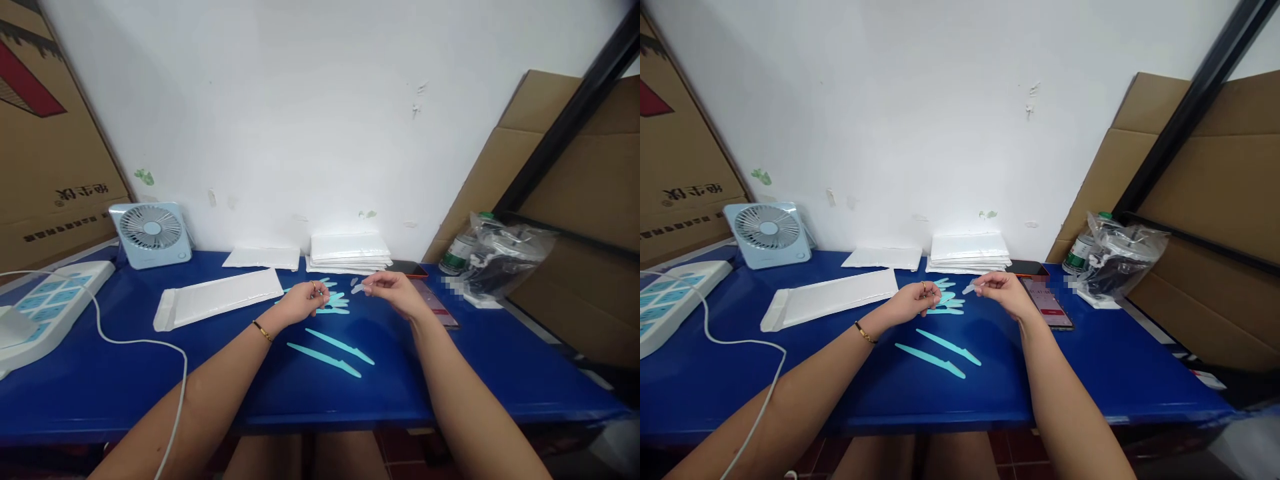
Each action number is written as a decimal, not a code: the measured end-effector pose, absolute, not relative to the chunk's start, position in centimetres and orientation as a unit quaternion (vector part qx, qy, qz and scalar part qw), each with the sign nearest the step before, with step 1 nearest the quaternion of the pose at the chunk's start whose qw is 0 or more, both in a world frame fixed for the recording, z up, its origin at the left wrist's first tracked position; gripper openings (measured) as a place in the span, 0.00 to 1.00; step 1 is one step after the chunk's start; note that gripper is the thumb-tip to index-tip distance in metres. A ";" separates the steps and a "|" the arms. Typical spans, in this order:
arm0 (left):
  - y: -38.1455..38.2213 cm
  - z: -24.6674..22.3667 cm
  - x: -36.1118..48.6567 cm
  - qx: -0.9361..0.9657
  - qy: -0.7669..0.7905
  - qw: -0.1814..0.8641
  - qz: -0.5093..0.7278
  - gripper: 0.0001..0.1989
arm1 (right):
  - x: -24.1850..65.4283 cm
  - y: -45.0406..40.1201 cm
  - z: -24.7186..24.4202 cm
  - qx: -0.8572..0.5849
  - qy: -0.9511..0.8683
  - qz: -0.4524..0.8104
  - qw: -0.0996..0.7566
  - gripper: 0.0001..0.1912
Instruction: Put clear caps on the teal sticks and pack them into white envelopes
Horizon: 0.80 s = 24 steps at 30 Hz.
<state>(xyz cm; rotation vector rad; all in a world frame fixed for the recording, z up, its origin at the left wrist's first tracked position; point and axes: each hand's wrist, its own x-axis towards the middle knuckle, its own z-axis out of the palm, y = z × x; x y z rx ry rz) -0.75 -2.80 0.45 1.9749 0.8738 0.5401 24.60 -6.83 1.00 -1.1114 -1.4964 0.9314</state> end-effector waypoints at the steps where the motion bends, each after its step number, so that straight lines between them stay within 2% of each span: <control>1: -2.6 0.4 -0.8 0.796 0.349 0.443 0.222 0.14 | 24.4 -6.9 1.0 -0.459 -0.623 0.389 0.500 0.14; 9: -2.5 0.1 -0.9 0.809 0.332 0.432 0.221 0.14 | 23.0 -6.6 0.2 -0.439 -0.666 0.386 0.464 0.12; 15: -2.5 0.2 -1.0 0.803 0.332 0.441 0.225 0.14 | 22.2 -6.6 -0.1 -0.421 -0.653 0.419 0.470 0.10; 21: -2.4 0.5 -1.1 0.796 0.334 0.448 0.232 0.14 | 23.2 -6.5 0.0 -0.439 -0.632 0.388 0.506 0.10; 24: -2.6 0.5 -1.0 0.795 0.322 0.458 0.231 0.13 | 22.5 -6.5 -0.3 -0.434 -0.640 0.402 0.490 0.11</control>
